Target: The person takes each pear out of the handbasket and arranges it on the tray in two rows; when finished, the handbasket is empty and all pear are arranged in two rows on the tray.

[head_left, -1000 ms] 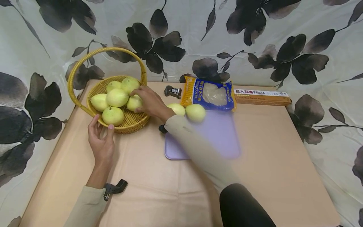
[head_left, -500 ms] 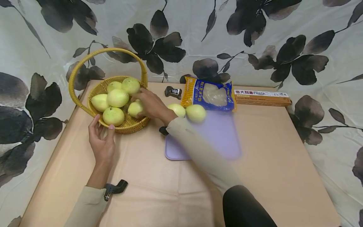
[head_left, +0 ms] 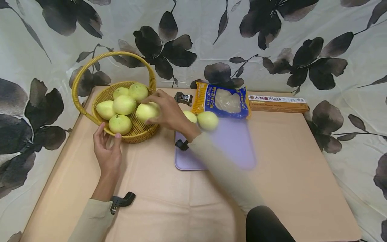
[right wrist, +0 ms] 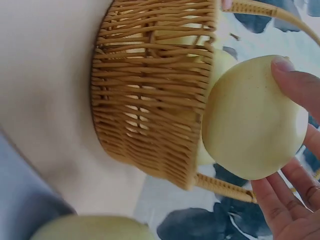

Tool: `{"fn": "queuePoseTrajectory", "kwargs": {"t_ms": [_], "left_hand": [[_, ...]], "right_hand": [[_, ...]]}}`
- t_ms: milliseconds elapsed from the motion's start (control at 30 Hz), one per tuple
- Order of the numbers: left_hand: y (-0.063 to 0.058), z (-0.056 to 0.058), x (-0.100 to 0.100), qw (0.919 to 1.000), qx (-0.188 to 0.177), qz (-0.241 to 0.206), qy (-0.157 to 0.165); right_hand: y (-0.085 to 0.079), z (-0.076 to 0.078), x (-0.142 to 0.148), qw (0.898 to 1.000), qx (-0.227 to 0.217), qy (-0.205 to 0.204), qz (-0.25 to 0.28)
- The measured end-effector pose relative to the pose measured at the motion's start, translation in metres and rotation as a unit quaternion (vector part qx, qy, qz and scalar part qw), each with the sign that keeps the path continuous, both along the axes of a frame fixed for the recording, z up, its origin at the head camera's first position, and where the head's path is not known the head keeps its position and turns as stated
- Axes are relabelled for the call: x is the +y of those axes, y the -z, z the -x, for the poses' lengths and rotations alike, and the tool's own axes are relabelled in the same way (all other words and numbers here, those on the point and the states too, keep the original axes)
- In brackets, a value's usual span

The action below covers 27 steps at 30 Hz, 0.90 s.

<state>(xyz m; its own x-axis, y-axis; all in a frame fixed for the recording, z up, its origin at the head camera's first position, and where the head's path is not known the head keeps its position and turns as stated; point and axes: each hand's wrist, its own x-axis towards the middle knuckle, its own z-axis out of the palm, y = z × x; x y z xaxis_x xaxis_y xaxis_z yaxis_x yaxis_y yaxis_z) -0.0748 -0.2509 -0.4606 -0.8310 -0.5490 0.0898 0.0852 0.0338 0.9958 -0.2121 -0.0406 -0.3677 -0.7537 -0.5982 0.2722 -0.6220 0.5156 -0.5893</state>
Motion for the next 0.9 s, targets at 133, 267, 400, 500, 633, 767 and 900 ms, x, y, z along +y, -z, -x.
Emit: {"fn": "queuePoseTrajectory", "kwargs": {"t_ms": [133,267,400,500,633,767,900], "left_hand": [[0.001,0.001,0.001,1.0,-0.003,0.001,0.0],[0.001,0.001,0.001,1.0,-0.007,0.0,-0.001],[0.0,0.002,0.001,1.0,-0.006,-0.004,0.001],[0.001,0.002,0.001,1.0,-0.006,-0.005,0.001],[0.001,0.002,0.001,1.0,-0.004,-0.006,0.001],[0.0,0.002,0.001,1.0,0.0,-0.009,0.0],[0.0,0.002,0.001,1.0,0.001,-0.009,0.0]], "right_hand": [[-0.005,-0.007,0.018,0.999,0.033,0.001,0.034],[-0.01,-0.013,0.037,0.997,0.046,0.005,0.056],[-0.012,-0.017,0.061,0.996,0.054,0.026,0.065],[-0.012,-0.02,0.081,0.994,0.067,0.039,0.075],[-0.012,-0.022,0.108,0.991,0.074,0.061,0.092],[-0.007,-0.022,0.136,0.987,0.084,0.086,0.103],[0.001,-0.022,0.163,0.983,0.11,0.107,0.104]]}}
